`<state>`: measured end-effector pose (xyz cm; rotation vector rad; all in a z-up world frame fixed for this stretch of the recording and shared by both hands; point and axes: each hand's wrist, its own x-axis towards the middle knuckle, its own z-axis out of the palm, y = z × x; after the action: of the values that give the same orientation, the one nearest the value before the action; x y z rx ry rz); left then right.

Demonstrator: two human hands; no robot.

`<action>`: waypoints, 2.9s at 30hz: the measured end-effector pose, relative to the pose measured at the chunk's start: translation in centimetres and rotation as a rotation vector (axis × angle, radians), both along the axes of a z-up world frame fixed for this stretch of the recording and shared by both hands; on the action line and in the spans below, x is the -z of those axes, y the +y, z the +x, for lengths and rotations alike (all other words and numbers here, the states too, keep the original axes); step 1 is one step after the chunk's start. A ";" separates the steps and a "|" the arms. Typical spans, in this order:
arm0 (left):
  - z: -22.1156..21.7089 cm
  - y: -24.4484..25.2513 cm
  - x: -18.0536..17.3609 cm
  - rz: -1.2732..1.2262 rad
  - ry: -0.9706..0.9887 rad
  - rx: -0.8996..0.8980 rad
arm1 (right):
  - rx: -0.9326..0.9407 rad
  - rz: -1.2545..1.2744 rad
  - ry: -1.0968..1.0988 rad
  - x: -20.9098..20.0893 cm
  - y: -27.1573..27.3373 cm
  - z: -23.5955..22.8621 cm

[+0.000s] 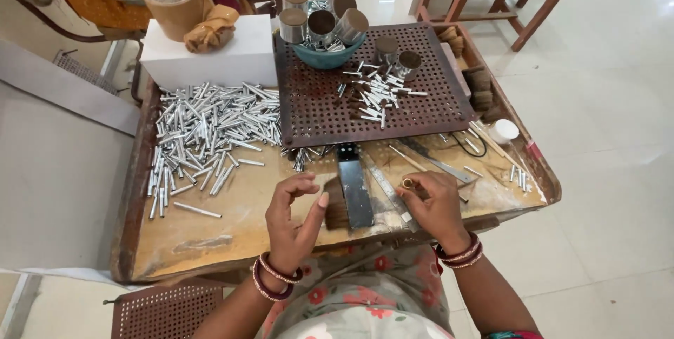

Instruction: The person sits at a workbench covered with small silver metal tubes and picks up the tubes one at a time, fitting and pressing parts together by hand. Finished pieces are set back on the bench among the pile of parts.

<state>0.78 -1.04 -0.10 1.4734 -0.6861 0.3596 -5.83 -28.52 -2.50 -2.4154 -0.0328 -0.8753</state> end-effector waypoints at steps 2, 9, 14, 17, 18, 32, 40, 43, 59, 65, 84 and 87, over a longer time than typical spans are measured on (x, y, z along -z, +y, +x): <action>0.3 0.3 1.7 -0.059 0.086 0.015 | -0.010 0.018 -0.001 0.0 0.0 0.1; 0.2 0.3 3.0 -0.024 0.035 -0.042 | 0.082 -0.095 0.019 0.7 -0.1 -0.2; 0.9 0.6 4.9 -0.080 0.077 -0.035 | 0.117 -0.110 0.079 0.6 0.0 0.3; 0.8 0.7 5.0 -0.002 -0.044 -0.095 | 0.110 -0.101 0.055 0.4 0.2 0.2; 0.9 0.6 4.6 -0.025 -0.017 -0.082 | 0.110 -0.058 0.073 0.3 0.2 0.4; 0.1 0.9 3.4 -0.036 0.056 -0.094 | 0.096 -0.044 0.017 -0.2 0.8 0.3; 0.0 0.9 3.2 -0.009 0.027 -0.118 | 0.085 0.002 0.051 -0.7 0.9 0.5; -0.3 1.0 3.3 0.006 0.020 -0.131 | 0.073 -0.004 0.042 -0.9 1.1 0.2; -0.2 1.2 3.2 0.038 0.018 -0.114 | -0.015 0.117 0.151 -3.3 0.3 1.0; -0.8 0.5 2.3 0.014 0.020 -0.109 | -0.012 0.060 0.091 -2.1 0.2 0.8; -4.9 -6.7 -0.7 0.032 0.176 0.324 | -0.332 0.930 -0.402 2.4 5.3 -2.8; -4.9 -6.6 -0.6 0.015 0.142 0.307 | -0.406 0.878 -0.323 0.2 5.7 -3.0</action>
<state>-4.16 -7.60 0.52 1.3674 -0.7871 0.0137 -8.81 -22.77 -2.66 -1.3786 -0.2062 -0.8398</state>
